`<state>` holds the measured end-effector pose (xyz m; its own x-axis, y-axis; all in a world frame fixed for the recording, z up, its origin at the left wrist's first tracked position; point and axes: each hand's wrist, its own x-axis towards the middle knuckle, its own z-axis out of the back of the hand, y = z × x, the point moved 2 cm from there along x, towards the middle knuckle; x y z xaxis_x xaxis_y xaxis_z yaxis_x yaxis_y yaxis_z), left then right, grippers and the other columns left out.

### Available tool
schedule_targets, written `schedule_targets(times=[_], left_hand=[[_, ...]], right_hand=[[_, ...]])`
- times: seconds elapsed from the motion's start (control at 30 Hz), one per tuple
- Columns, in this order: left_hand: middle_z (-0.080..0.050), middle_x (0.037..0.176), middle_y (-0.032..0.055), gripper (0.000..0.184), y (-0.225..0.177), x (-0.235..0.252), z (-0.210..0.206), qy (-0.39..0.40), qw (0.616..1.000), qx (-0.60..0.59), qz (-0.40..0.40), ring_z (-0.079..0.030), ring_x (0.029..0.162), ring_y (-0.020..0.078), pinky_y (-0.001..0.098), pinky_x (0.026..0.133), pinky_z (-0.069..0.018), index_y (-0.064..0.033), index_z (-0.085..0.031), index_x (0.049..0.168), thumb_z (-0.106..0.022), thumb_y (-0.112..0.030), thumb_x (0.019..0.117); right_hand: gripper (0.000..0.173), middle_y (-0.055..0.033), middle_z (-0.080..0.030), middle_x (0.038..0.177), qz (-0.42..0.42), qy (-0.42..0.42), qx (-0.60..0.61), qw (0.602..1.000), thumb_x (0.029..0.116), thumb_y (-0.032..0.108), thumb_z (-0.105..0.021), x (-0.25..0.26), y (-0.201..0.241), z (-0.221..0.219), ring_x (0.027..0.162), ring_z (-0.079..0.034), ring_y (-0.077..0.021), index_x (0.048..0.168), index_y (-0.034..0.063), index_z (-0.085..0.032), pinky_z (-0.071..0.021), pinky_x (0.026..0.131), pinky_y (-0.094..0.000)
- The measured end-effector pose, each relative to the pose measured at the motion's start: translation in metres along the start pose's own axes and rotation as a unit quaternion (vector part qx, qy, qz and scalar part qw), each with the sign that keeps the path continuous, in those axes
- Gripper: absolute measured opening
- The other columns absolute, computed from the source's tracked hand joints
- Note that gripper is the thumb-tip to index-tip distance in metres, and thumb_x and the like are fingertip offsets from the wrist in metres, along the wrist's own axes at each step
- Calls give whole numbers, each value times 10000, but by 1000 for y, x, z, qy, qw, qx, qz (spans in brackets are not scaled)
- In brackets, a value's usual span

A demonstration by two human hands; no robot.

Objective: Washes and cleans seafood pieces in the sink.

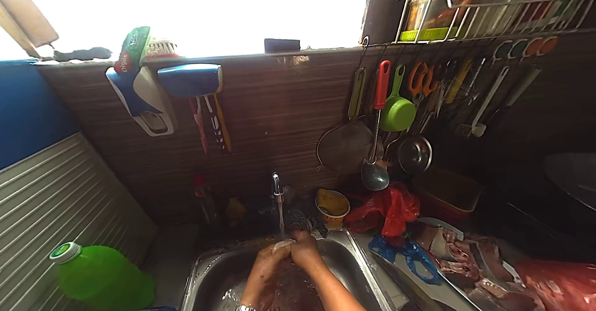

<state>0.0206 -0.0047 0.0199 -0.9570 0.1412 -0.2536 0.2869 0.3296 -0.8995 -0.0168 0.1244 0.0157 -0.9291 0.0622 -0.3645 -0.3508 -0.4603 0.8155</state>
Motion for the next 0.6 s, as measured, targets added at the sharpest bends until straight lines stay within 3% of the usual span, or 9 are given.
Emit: schedule_targets(times=[0.03, 0.1, 0.2, 0.27, 0.33, 0.43, 0.5, 0.57, 0.6], left_hand=[[-752, 956, 137, 192, 3, 2, 7, 10, 999, 30, -6, -714, 900, 196, 354, 863, -585, 31, -729, 1035, -742, -74, 874], [-725, 880, 85, 122, 6, 7, 16, -17, 990, 139, -10, -682, 836, 171, 358, 793, -572, -20, -717, 914, -748, -74, 809], [-705, 808, 106, 160, 9, 18, 17, -162, 952, 261, -7, -687, 777, 232, 465, 745, -577, -30, -709, 826, -727, -174, 892], [-672, 737, 112, 231, 8, 23, 10, -241, 939, 240, -49, -662, 709, 247, 481, 674, -551, -35, -679, 753, -714, -198, 912], [-607, 644, 93, 248, 3, 23, -1, -258, 949, 157, -91, -607, 603, 216, 418, 565, -508, -42, -583, 694, -716, -115, 890], [-582, 594, 92, 185, 2, 13, -11, -201, 974, 34, -100, -575, 502, 175, 329, 470, -499, -13, -539, 785, -716, 18, 831], [-590, 639, 90, 167, 7, 8, -10, -160, 984, 43, -64, -568, 530, 162, 312, 493, -495, 20, -590, 911, -736, 4, 834], [-662, 742, 118, 231, 10, 7, -5, -137, 985, 98, -33, -628, 607, 179, 334, 565, -550, 61, -662, 1069, -736, -21, 866], [-688, 769, 129, 222, 11, 6, -3, -137, 982, 129, -20, -663, 631, 189, 346, 594, -582, 63, -662, 1086, -722, -29, 893]], right_hand=[[189, -102, -741, 975, 23, -10, -5, 1000, 904, 140, -641, -4, -1, 0, 918, -718, -229, 1049, 90, -752, -584, 851, -491], [166, -91, -732, 964, 60, -45, -32, 997, 910, 138, -637, -17, 5, 0, 943, -698, -223, 1027, 91, -744, -556, 866, -473], [264, -181, -718, 1112, 130, -95, -116, 980, 964, 140, -615, -36, 18, -12, 1102, -685, -307, 1174, -1, -693, -529, 1009, -472], [320, -196, -700, 1163, 119, -108, -131, 978, 938, 120, -623, -39, 18, -23, 1136, -674, -320, 1225, -18, -657, -521, 1027, -470], [323, -176, -694, 1168, 37, -81, -111, 990, 944, 137, -620, -36, 14, -24, 1133, -670, -309, 1242, 15, -631, -527, 1005, -491], [277, -172, -702, 1104, -78, -13, 18, 997, 970, 189, -602, -23, -1, -18, 1025, -690, -295, 1181, 22, -668, -557, 901, -508], [210, -158, -712, 936, -100, 13, 155, 983, 988, 155, -583, -23, -15, -21, 805, -712, -268, 1107, 15, -684, -601, 707, -471], [191, -136, -683, 856, -97, 9, 274, 957, 961, 37, -555, -29, -21, -24, 709, -666, -232, 1106, 4, -676, -571, 618, -417], [205, -119, -676, 852, -93, -7, 322, 942, 958, -3, -548, -33, -22, -26, 698, -648, -202, 1125, 1, -668, -554, 606, -378]])
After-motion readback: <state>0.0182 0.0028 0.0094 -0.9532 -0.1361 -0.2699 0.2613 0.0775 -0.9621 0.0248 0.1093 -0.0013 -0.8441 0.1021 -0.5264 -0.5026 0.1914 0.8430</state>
